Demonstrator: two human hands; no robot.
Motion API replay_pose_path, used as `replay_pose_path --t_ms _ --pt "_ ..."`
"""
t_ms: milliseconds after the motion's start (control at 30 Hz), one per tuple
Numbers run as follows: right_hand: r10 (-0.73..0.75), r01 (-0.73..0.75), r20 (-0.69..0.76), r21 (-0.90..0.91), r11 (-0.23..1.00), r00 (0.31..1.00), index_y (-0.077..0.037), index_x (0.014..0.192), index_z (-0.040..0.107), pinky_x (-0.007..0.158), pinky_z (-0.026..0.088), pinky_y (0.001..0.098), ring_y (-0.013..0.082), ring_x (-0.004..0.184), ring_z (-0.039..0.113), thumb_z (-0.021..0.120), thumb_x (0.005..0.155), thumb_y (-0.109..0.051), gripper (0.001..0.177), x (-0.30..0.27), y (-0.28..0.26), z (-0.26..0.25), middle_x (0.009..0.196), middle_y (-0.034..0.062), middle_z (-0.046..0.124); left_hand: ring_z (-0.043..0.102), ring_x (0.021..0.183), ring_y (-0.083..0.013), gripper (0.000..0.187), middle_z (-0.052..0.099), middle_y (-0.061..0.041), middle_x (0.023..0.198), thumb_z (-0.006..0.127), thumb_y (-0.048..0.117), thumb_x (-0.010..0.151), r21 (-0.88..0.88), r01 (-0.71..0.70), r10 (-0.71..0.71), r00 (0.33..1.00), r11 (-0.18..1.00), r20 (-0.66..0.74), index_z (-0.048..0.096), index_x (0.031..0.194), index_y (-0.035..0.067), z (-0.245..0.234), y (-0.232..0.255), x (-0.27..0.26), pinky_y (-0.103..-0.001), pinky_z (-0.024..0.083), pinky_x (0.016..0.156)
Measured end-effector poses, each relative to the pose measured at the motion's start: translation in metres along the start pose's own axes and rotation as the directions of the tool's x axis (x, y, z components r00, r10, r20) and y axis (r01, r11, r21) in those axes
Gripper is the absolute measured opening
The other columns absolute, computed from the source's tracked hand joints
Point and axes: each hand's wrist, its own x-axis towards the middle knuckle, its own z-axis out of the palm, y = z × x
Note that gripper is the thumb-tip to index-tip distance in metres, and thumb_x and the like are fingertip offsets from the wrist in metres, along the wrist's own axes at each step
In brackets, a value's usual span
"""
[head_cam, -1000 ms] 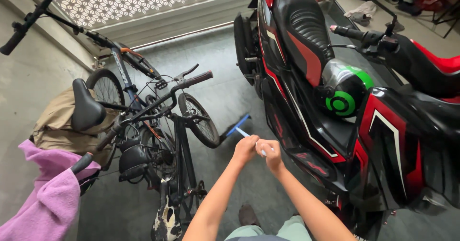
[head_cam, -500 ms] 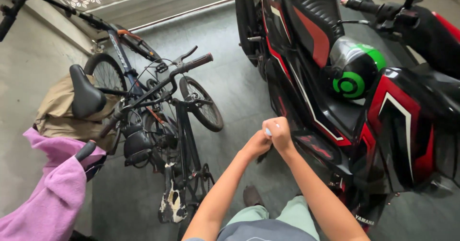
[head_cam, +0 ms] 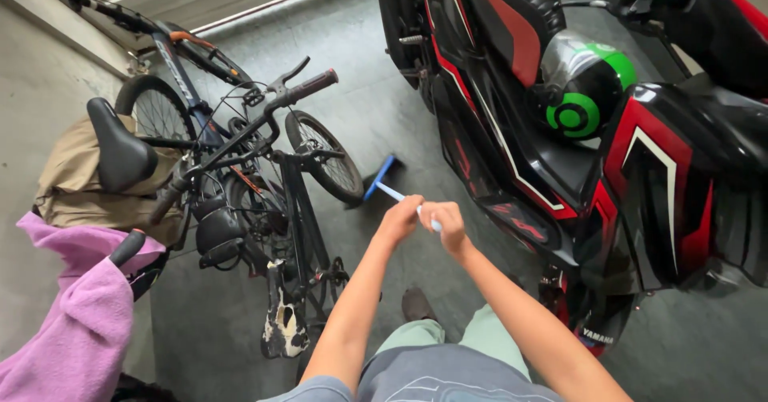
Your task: Sweeping the floor area around a motorcycle and bicycles using a brush.
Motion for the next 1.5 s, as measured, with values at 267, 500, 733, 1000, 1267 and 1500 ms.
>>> replay_pose_path --t_ms 267,500,733,1000,1267,1500 --pt "-0.114 0.117 0.067 -0.042 0.992 0.991 -0.002 0.055 0.048 0.054 0.035 0.0302 0.0134 0.054 0.046 0.05 0.087 -0.026 0.04 0.0 -0.049 -0.015 0.055 0.0051 0.052 0.06 0.095 -0.0291 0.029 0.06 -0.01 0.096 0.074 0.003 0.076 -0.296 -0.195 0.196 0.98 0.935 -0.026 0.058 0.099 0.006 -0.023 0.094 0.019 -0.036 0.048 0.084" --pt "0.089 -0.079 0.072 -0.131 0.988 0.993 -0.003 0.057 0.055 0.047 0.037 0.0288 0.0095 0.05 0.047 0.058 0.085 -0.023 0.035 0.01 0.004 -0.021 0.054 0.0012 0.054 0.066 0.091 -0.0264 0.031 0.066 -0.008 0.098 0.062 0.005 0.079 -0.485 0.101 -0.065 0.994 0.869 0.092 0.062 0.11 0.007 0.016 0.056 0.012 -0.036 0.054 0.078" --pt "0.164 -0.152 0.183 -0.08 0.985 0.969 -0.003 0.058 0.054 0.05 0.035 0.0298 0.0103 0.053 0.045 0.055 0.08 -0.017 0.026 -0.001 0.041 -0.009 0.056 0.0005 0.053 0.068 0.099 -0.0288 0.025 0.068 -0.01 0.103 0.066 0.008 0.085 -0.211 0.043 -0.038 0.999 0.977 0.027 0.065 0.109 0.013 0.014 0.016 -0.013 -0.038 0.053 0.083" --pt "0.039 -0.041 -0.072 -0.027 0.999 0.997 -0.003 0.057 0.046 0.061 0.032 0.0308 0.0125 0.062 0.042 0.047 0.084 -0.022 0.033 -0.009 -0.036 -0.001 0.061 0.0035 0.048 0.061 0.1 -0.0374 0.029 0.06 -0.014 0.102 0.058 -0.001 0.086 0.016 -0.149 0.149 0.96 0.989 -0.238 0.054 0.113 0.009 0.014 0.036 -0.005 -0.045 0.05 0.08" --pt "-0.08 0.077 -0.047 -0.055 0.996 0.996 -0.002 0.054 0.047 0.055 0.033 0.03 0.0138 0.053 0.045 0.048 0.084 -0.026 0.039 0.001 -0.089 -0.005 0.055 0.0055 0.051 0.061 0.091 -0.0316 0.025 0.059 -0.013 0.094 0.067 0.001 0.075 -0.382 -0.265 0.164 0.947 0.885 -0.277 0.059 0.098 0.008 0.019 0.094 0.026 -0.04 0.05 0.082" --pt "0.018 0.06 0.21 -0.358 0.932 0.978 -0.002 0.062 0.055 0.052 0.041 0.0305 0.0171 0.049 0.055 0.059 0.084 -0.028 0.034 0.008 0.015 0.005 0.054 0.0088 0.056 0.059 0.089 -0.0186 0.019 0.061 -0.002 0.094 0.068 0.011 0.082 -0.598 -0.052 -0.151 0.947 0.8 -0.284 0.062 0.099 0.007 0.091 -0.002 -0.003 -0.034 0.051 0.078"
